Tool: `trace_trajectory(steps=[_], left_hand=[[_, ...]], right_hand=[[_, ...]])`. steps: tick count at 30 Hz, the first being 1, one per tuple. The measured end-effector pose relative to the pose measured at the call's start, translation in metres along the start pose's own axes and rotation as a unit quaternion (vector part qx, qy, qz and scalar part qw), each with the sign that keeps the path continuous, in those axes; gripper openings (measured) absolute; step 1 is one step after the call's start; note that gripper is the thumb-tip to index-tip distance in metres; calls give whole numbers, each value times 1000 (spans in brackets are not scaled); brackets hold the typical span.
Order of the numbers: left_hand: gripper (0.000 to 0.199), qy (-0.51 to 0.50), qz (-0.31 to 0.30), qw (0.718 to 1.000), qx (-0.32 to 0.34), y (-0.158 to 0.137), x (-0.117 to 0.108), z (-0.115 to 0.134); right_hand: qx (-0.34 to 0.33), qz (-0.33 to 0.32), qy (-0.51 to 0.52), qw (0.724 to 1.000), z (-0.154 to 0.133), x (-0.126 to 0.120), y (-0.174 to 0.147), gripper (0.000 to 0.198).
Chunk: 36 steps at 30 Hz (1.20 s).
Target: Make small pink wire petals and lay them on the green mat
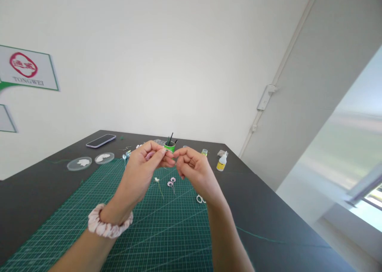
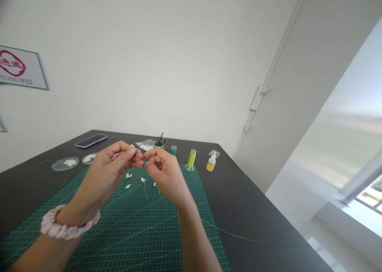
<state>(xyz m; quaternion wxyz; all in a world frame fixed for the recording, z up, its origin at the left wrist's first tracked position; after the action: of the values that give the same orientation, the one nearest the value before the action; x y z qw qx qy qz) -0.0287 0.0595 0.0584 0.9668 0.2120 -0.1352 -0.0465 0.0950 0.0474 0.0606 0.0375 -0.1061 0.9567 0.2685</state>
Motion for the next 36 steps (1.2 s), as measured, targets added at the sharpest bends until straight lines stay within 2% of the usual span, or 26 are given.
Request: trace_trajectory(steps=[3, 8, 16, 21, 29, 33, 36], left_hand=[[12, 32, 3, 999, 20, -4, 1, 0], [15, 36, 3, 999, 31, -7, 2, -3], [16, -40, 38, 998, 0, -10, -3, -12], [21, -62, 7, 997, -36, -14, 1, -12], [14, 56, -33, 998, -17, -19, 2, -13], [13, 67, -74, 995, -22, -21, 10, -14], [13, 51, -73, 996, -21, -22, 11, -15]], right_hand=[[0, 9, 35, 999, 1, 0, -3, 11], [-4, 82, 55, 995, 8, 2, -6, 14], [-41, 162, 63, 984, 11, 7, -10, 11], [-48, 133, 109, 984, 9, 8, -10, 12], [-40, 134, 80, 987, 6, -5, -8, 14], [-12, 90, 100, 991, 9, -2, -5, 16], [17, 81, 118, 990, 16, -2, -4, 18]])
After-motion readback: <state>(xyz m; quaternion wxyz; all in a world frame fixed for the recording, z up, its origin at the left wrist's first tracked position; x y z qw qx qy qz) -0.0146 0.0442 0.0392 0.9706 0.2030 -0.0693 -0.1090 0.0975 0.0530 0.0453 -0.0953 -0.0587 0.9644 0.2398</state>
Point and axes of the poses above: each hand's wrist, its own y-axis towards the middle knuckle, its own x-axis out of the palm, z = x × y, the point moved 8 cm from there along y, towards the middle knuckle, and after that the axes turned 1 degree about z, right-handed, at the moved point
